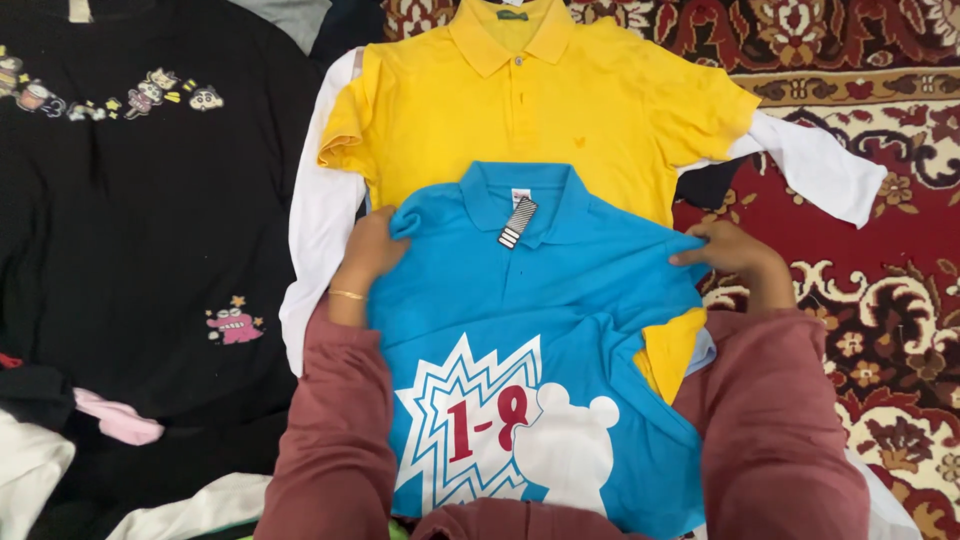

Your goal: Attaching tags to t-shirts using a hot glue gun and folding them

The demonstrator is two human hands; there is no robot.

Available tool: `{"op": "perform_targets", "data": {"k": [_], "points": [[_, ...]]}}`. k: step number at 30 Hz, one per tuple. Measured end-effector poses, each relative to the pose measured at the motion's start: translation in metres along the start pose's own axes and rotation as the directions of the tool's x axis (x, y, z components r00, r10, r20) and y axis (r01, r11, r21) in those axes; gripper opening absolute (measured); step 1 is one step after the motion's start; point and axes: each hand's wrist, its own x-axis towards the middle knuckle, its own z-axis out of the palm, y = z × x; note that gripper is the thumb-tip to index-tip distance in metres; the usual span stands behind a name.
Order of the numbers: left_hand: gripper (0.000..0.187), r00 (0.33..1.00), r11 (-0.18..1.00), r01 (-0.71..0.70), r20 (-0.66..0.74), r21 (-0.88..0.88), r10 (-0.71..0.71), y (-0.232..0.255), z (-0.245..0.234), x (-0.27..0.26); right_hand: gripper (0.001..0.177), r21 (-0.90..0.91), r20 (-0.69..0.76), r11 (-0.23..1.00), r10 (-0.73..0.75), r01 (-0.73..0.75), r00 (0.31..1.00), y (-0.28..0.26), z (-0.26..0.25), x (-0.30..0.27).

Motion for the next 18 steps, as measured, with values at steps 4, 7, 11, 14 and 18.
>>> {"op": "perform_targets", "data": {"k": [4,7,11,14,18], "points": [[0.026,1.0,0.857,0.001,-0.007,-0.516,-0.005,0.053,-0.072,-0.038,0.03,0.072,-0.062,0.996,-0.056,0.061,0.996,-0.004,-0.017,-0.009],[0.044,0.995,0.682,0.094,0.041,-0.726,-0.093,0.055,-0.101,-0.045,0.024,0.08,0.008,0.995,-0.053,0.052,0.999,-0.016,-0.031,-0.02],[0.024,0.991,0.72,-0.075,-0.13,-0.69,-0.021,0.036,-0.135,-0.038,0.034,-0.123,0.053,0.992,-0.025,0.032,0.998,-0.021,-0.057,-0.015],[0.016,0.939,0.856,-0.234,-0.334,-0.462,0.077,0.035,-0.16,-0.03,0.033,-0.345,0.001,0.938,-0.002,0.002,1.0,-0.029,-0.082,-0.008],[0.021,0.791,0.926,-0.376,-0.517,0.012,0.328,0.04,-0.193,0.008,0.022,-0.42,-0.241,0.908,-0.112,0.0,0.964,-0.067,-0.122,-0.006]]}}
